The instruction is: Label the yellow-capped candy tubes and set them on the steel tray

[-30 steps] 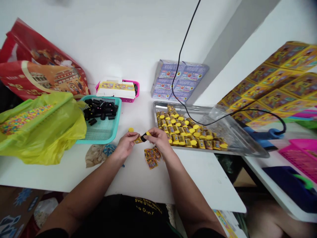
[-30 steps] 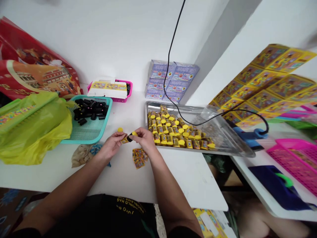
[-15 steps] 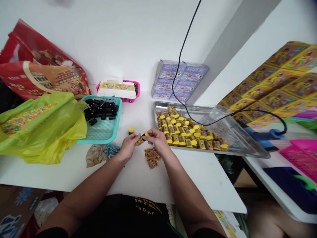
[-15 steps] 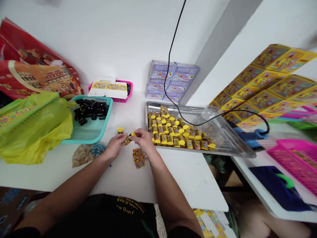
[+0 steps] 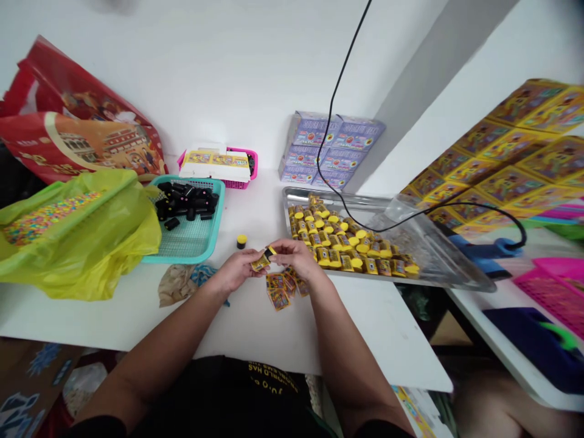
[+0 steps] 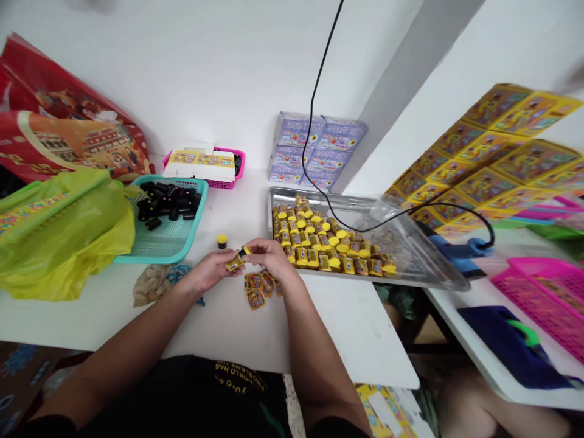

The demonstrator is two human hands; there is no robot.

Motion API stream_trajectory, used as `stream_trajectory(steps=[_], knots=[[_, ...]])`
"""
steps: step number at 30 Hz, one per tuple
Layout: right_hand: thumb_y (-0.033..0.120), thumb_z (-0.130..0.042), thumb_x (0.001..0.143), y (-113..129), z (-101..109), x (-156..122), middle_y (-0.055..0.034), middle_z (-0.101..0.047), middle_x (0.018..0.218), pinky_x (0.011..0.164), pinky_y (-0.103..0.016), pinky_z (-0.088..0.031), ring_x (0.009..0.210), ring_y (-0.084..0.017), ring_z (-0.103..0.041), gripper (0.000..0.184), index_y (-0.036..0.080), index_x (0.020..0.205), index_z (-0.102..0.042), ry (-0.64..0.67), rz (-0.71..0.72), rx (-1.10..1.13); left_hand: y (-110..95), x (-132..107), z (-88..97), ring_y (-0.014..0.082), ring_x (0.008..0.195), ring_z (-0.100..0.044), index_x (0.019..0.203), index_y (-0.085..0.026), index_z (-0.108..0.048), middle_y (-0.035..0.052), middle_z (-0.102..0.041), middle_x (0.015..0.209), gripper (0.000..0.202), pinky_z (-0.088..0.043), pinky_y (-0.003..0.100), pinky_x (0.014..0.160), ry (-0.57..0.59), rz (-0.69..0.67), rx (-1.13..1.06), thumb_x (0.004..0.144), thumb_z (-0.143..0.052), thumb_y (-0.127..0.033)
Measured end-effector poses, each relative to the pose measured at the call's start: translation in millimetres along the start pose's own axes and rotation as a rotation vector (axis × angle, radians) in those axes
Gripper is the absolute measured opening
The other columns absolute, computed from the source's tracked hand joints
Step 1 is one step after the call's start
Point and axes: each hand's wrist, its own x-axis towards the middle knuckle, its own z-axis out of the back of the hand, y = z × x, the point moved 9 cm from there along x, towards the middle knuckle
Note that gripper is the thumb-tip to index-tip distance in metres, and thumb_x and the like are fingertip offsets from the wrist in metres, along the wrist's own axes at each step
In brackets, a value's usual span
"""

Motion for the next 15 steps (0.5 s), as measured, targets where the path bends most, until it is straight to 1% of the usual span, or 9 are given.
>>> stream_trajectory(steps=[3,7,9,12,15], knots=[[0.033,-0.084,0.053,-2.1,-1.5,0.4,0.0045,-0.060,0.056,0.048,-0.022,-0.036,0.048,-0.008,-0.047,0.033,0.017,0.080,-0.072,0.029,-0.003,-0.014,2.7,0.0,-1.8,0.0184,0.069,-0.066,0.080,-0.012,-0.067,0.0084,-0.069,0.074,0.032,-0.049,0.031,0.070,0.031,0.035,-0.050,0.064,-0.079,-0.037],[0.031,-0.086,0.049,-4.1,-2.9,1.8,0.0041,-0.061,0.058,0.053,-0.023,-0.039,0.053,-0.009,-0.051,0.035,0.017,0.078,-0.072,0.032,0.004,-0.014,3.9,0.9,1.4,0.0178,0.069,-0.065,0.076,-0.012,-0.066,0.0061,-0.067,0.072,0.023,-0.050,0.033,0.072,-0.002,0.044,-0.116,0.065,-0.078,-0.029],[0.030,-0.087,0.047,-3.9,-1.7,2.6,0.0041,-0.061,0.059,0.055,-0.023,-0.039,0.055,-0.009,-0.052,0.035,0.017,0.075,-0.072,0.003,0.016,-0.021,2.3,1.5,1.3,0.0182,0.069,-0.065,0.077,-0.012,-0.067,0.0075,-0.068,0.073,0.025,-0.050,0.033,0.071,0.006,0.029,-0.092,0.066,-0.077,-0.032],[0.033,-0.087,0.047,-4.5,0.9,3.5,0.0040,-0.061,0.059,0.055,-0.024,-0.039,0.055,-0.010,-0.051,0.035,0.018,0.074,-0.071,-0.060,0.036,-0.025,-1.9,1.6,0.7,0.0195,0.070,-0.066,0.081,-0.011,-0.067,0.0101,-0.069,0.075,0.032,-0.050,0.032,0.070,0.022,-0.008,-0.014,0.067,-0.078,-0.037],[0.037,-0.087,0.047,-7.2,-2.4,4.3,0.0039,-0.060,0.059,0.052,-0.024,-0.038,0.053,-0.010,-0.049,0.038,0.018,0.076,-0.071,-0.065,0.049,-0.050,-6.9,0.8,4.2,0.0179,0.068,-0.065,0.079,-0.013,-0.065,0.0075,-0.068,0.074,0.032,-0.050,0.031,0.069,-0.027,-0.057,-0.028,0.063,-0.081,-0.035]])
